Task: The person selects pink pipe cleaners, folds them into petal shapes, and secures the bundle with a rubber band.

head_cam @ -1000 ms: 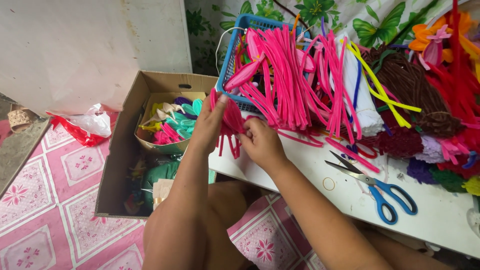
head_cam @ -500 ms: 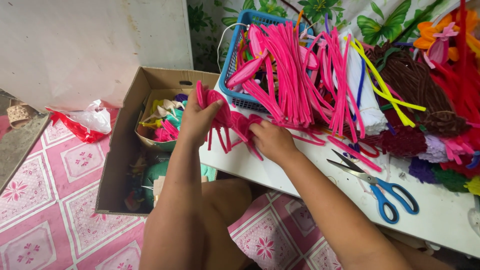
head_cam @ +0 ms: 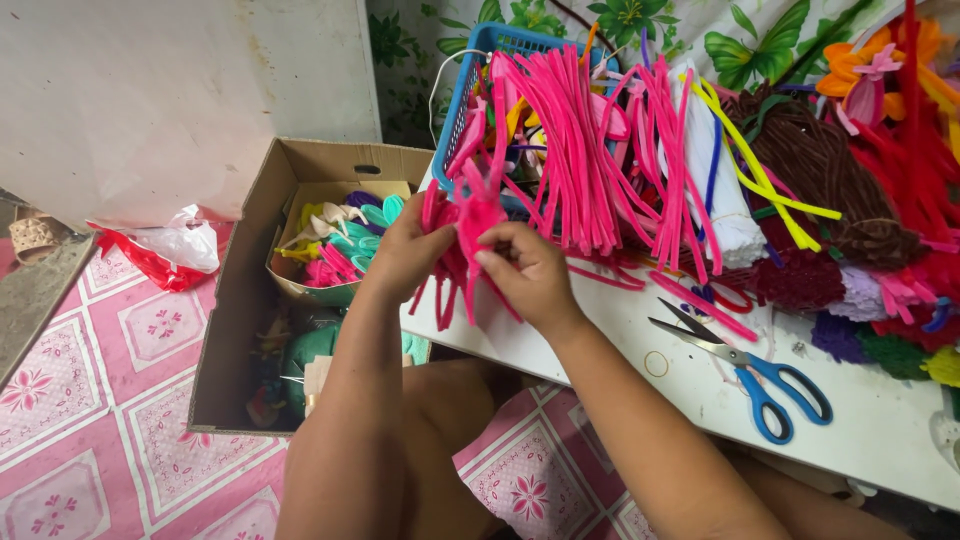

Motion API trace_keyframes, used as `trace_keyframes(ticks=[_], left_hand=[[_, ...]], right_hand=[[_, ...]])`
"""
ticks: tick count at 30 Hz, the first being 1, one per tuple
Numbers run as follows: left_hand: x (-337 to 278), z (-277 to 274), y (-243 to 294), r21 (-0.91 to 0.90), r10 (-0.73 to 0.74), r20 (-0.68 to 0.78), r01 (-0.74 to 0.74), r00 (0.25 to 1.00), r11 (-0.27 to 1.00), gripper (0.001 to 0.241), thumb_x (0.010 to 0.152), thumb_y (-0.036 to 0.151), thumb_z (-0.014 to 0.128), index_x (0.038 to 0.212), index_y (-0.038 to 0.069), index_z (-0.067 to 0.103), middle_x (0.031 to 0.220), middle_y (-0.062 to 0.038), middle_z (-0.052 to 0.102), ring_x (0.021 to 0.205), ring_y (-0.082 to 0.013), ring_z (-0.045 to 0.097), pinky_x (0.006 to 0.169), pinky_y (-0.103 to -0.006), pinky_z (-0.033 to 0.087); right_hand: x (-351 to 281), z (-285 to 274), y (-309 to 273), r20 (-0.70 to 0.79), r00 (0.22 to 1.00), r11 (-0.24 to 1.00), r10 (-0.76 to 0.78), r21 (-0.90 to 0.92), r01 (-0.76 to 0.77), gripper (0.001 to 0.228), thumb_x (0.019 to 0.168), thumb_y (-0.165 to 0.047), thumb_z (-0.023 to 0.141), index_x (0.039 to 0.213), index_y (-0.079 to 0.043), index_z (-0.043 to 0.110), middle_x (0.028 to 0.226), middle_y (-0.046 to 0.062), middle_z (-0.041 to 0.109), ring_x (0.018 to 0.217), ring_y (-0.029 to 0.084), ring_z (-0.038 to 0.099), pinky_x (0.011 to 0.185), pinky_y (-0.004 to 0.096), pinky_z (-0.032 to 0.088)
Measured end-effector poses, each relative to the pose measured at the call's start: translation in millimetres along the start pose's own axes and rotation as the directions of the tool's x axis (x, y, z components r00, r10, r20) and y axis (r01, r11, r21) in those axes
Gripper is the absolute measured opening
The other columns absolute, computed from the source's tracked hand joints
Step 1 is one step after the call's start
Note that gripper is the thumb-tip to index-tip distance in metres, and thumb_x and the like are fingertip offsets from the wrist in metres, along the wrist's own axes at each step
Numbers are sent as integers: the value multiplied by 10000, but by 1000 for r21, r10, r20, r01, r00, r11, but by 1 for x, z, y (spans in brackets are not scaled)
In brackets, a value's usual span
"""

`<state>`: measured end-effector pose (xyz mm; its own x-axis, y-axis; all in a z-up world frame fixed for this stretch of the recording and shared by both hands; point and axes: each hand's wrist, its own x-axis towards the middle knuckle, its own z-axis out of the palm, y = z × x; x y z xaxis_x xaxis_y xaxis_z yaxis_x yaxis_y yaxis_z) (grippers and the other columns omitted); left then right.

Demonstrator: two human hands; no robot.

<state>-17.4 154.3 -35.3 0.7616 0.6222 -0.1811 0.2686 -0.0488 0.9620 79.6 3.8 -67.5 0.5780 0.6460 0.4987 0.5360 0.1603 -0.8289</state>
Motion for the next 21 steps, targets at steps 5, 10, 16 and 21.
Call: trace_keyframes(ticks=[5,10,16,21], left_hand=[[36,9,-40,-442,165,88,-110,982,890,460,987,292,605,1401,96,561,1051,-226,695,924,-309,697,742,-447,610],[-2,-8,-2,-276,202,111,-165,973,947,699,824,162,811,1457,81,527,1208,-269,685,1074,-375,664,893,-492,569],[-6,-42,10,404,-91,140,26,986,914,726,770,384,769,1447,281,527,1271,-204,677,1231,-407,627,1062,-512,478],[-15,-51,17,537,-171,106,88,980,839,795,735,341,781,1483,260,523,1233,-215,698,1204,-395,654,1036,-521,503]], right_hand=[[4,2,18,29,991,985,131,-119,-127,189,899,-121,760,1087,-134,755,844,59,712,743,141,699,664,282,587],[3,-6,21,64,981,980,184,-90,-178,239,940,-117,721,1178,-121,731,890,85,719,726,134,705,599,263,578],[10,-39,25,16,959,950,283,136,-282,790,979,-58,586,1620,-48,124,1328,277,613,826,212,753,645,247,609],[-20,-40,51,108,858,865,502,-61,-498,210,951,-35,610,1115,-83,732,784,144,752,497,178,699,456,260,553]])
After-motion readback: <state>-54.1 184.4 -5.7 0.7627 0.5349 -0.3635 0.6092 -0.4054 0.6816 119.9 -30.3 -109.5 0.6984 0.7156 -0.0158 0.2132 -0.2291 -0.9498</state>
